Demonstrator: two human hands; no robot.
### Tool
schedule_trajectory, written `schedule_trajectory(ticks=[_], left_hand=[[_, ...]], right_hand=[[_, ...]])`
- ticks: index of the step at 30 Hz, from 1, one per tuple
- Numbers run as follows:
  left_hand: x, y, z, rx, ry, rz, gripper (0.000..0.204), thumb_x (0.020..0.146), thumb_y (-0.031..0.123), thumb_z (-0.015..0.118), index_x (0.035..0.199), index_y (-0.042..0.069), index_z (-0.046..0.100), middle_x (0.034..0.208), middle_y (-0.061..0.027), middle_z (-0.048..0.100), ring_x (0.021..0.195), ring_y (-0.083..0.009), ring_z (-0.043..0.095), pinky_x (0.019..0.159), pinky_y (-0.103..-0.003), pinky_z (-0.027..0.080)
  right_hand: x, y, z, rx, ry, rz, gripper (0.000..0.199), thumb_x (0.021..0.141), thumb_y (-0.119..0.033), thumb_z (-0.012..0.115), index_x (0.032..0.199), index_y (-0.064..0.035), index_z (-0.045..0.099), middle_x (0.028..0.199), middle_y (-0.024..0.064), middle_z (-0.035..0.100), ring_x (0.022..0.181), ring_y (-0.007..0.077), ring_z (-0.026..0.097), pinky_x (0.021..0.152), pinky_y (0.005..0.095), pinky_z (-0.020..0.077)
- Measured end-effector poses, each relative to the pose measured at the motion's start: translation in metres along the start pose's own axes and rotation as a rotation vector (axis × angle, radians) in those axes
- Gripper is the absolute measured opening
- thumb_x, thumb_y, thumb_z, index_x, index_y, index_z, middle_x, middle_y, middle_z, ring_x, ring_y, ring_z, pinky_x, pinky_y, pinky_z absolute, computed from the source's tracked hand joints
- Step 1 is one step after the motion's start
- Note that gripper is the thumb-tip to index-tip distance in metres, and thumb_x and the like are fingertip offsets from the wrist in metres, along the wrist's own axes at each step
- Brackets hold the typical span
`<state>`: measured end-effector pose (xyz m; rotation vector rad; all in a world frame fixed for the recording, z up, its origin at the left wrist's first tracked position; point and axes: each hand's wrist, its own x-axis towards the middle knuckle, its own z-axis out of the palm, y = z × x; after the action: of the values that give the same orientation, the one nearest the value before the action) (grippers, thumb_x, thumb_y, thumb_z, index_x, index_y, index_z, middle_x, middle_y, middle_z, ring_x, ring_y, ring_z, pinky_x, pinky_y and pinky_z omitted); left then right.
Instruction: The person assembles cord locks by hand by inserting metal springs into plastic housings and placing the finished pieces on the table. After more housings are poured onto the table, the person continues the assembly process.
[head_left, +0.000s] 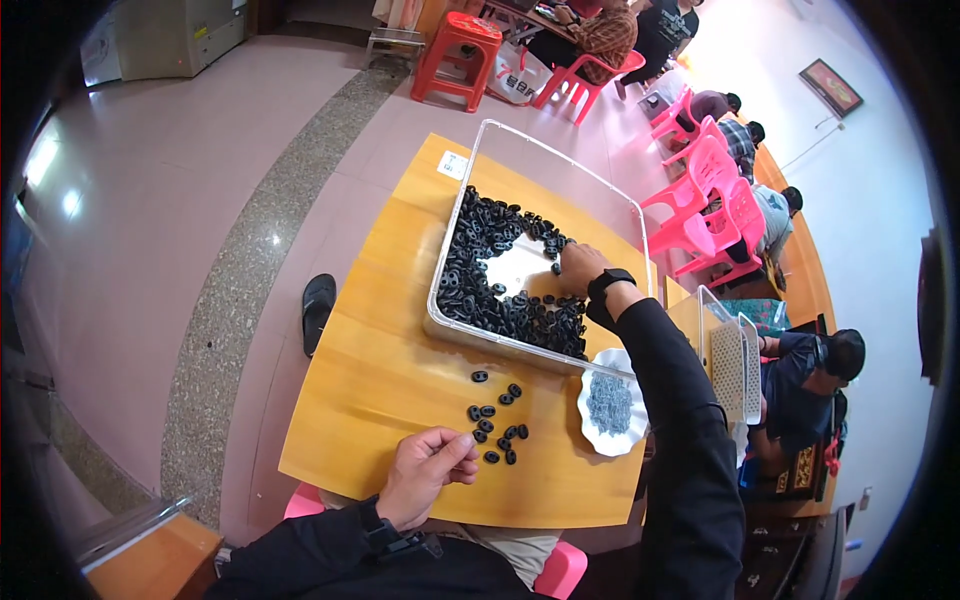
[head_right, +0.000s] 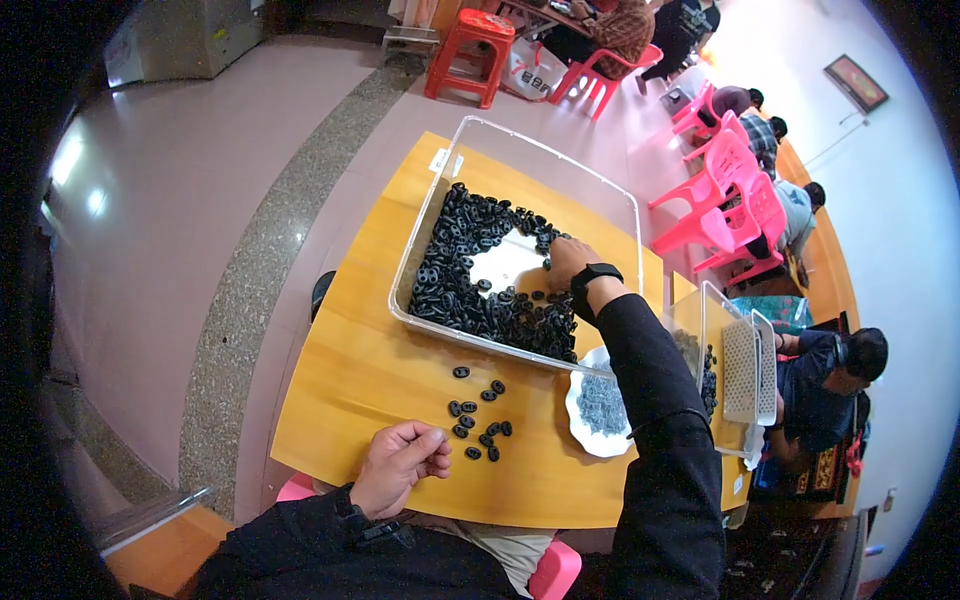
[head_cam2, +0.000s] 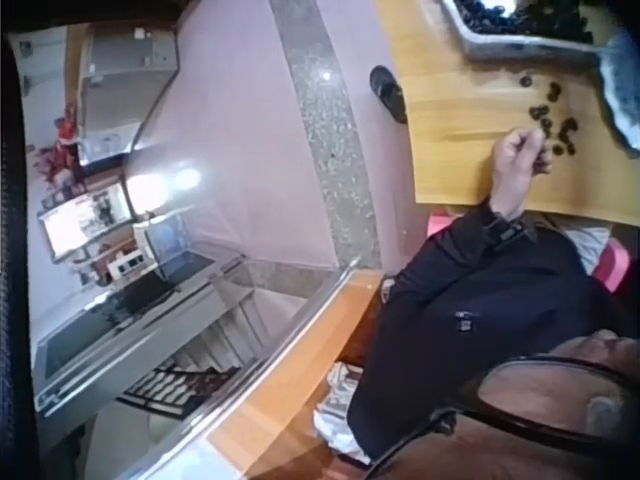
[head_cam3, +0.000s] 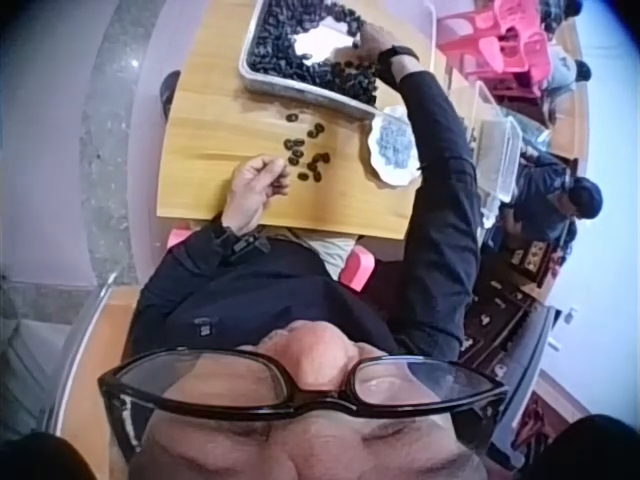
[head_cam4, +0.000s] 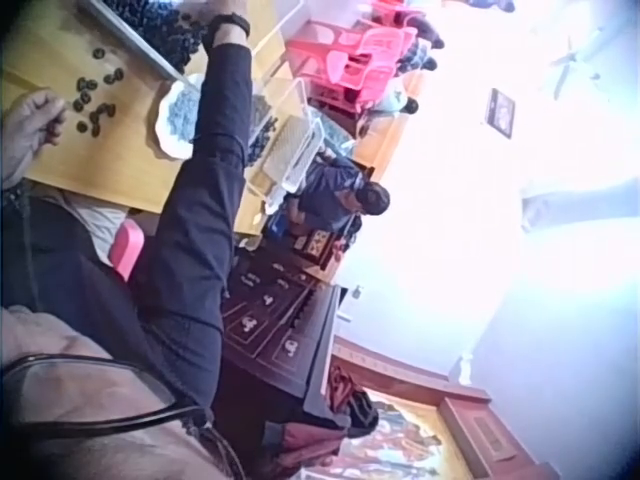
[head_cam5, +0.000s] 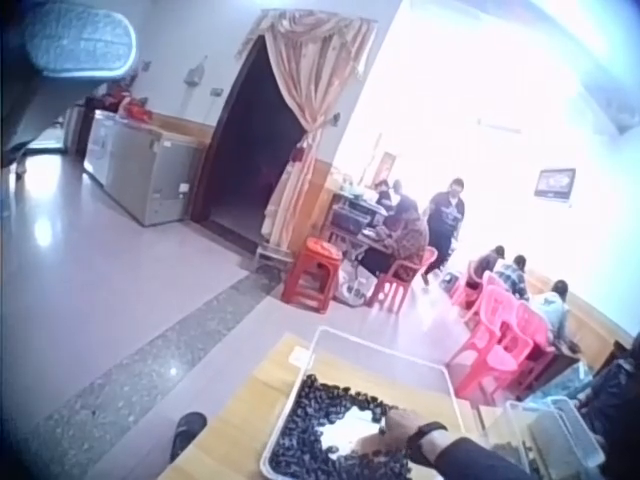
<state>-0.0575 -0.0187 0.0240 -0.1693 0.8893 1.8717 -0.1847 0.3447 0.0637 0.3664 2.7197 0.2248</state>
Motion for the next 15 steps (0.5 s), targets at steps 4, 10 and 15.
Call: schedule_trajectory(ticks=[4,10,15], left_hand=[[-0.001,-0.001,0.001,-0.002,-0.009,0.005,0.018,0.094,0.02,0.058,0.092,0.003,0.059,0.082,-0.0037,0.061,0.073,-0.011,0.059,0.068,-0.027,0.052],[-0.001,-0.002,0.002,0.006,-0.007,0.02,0.018,0.094,0.02,0.058,0.092,0.003,0.059,0.081,-0.0035,0.061,0.072,-0.0108,0.059,0.068,-0.026,0.053],[0.0,-0.003,0.0,0.02,-0.008,0.029,0.018,0.094,0.02,0.058,0.091,0.002,0.059,0.081,-0.0036,0.06,0.072,-0.011,0.059,0.068,-0.026,0.053]], right_hand=[[-0.003,0.0,-0.007,0.122,-0.118,0.068,0.026,0.066,-0.015,0.069,0.083,0.004,0.068,0.094,0.0234,0.066,0.091,0.0356,0.064,0.081,0.0401,0.0517],[0.01,0.012,0.011,0.195,-0.005,-0.025,0.016,0.059,-0.018,0.071,0.069,-0.0055,0.07,0.066,0.0122,0.066,0.065,0.0263,0.066,0.062,0.0342,0.052],[0.011,0.005,0.013,0.195,0.02,-0.048,0.016,0.059,-0.02,0.069,0.065,-0.0062,0.069,0.064,0.0122,0.065,0.063,0.0257,0.065,0.06,0.0344,0.0508]])
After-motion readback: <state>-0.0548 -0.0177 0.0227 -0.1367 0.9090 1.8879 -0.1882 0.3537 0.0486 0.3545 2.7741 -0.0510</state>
